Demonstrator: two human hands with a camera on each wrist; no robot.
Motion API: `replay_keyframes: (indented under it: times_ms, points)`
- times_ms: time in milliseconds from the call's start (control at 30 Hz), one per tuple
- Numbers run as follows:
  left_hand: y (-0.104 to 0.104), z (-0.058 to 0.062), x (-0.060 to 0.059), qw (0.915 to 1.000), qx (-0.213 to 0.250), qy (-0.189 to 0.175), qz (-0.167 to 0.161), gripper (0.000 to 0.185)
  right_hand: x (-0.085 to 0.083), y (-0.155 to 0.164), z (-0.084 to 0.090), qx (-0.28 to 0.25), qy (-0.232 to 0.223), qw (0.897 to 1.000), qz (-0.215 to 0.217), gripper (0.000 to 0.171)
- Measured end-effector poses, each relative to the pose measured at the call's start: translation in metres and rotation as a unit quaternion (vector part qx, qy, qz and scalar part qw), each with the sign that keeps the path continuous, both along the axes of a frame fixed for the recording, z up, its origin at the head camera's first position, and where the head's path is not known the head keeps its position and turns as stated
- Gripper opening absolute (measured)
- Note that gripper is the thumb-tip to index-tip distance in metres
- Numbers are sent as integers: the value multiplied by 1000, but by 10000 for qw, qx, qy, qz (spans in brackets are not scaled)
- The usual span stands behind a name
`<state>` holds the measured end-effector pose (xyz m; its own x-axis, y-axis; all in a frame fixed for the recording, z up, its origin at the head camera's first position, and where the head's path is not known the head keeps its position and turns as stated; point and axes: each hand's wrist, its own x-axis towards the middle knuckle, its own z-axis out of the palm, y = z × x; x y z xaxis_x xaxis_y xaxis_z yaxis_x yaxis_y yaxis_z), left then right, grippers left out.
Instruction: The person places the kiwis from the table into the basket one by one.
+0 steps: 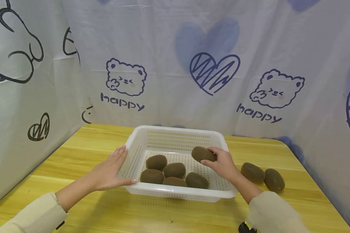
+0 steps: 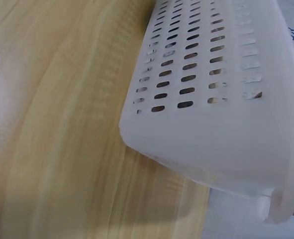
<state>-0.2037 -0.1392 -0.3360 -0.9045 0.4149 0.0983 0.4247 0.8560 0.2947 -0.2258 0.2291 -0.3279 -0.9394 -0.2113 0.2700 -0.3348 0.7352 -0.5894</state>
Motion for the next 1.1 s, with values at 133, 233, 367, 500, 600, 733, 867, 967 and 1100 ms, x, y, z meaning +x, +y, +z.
replay_keyframes:
  times_ms: [133, 233, 367, 500, 600, 733, 867, 967, 1100]
  points:
    - [1, -1, -1, 10000, -8, 0, 6, 111, -5, -5, -1, 268, -33, 9996, 89, 48]
    - [0, -1, -1, 10000, -22, 14, 10, 111, -9, -9, -4, 501, -41, 9987, 128, 46]
    - [0, -1, 0, 10000, -28, 45, 9, 112, -13, -14, -10, 858, -85, 9962, 91, 43]
    - [0, -1, 0, 10000, -19, 71, 8, 112, -16, -18, -14, 1114, -244, 9934, 90, 44]
    - [1, -1, 0, 10000, 4, 83, 16, 112, -18, -21, -17, 1198, -366, 9921, 98, 40]
    - [1, -1, 0, 9999, 22, 100, 22, 112, -20, -23, -20, 1413, -565, 9883, 45, 36]
    - [1, -1, 0, 10000, 33, 87, 31, 112, -19, -25, -22, 1645, -779, 9833, -81, 36]
    - [1, 0, 1, 10000, 41, 61, 43, 112, -17, -28, -22, 1706, -922, 9809, -156, 35]
    - [1, 0, 1, 10000, 48, 47, 43, 112, -17, -29, -21, 1779, -992, 9790, -119, 37]
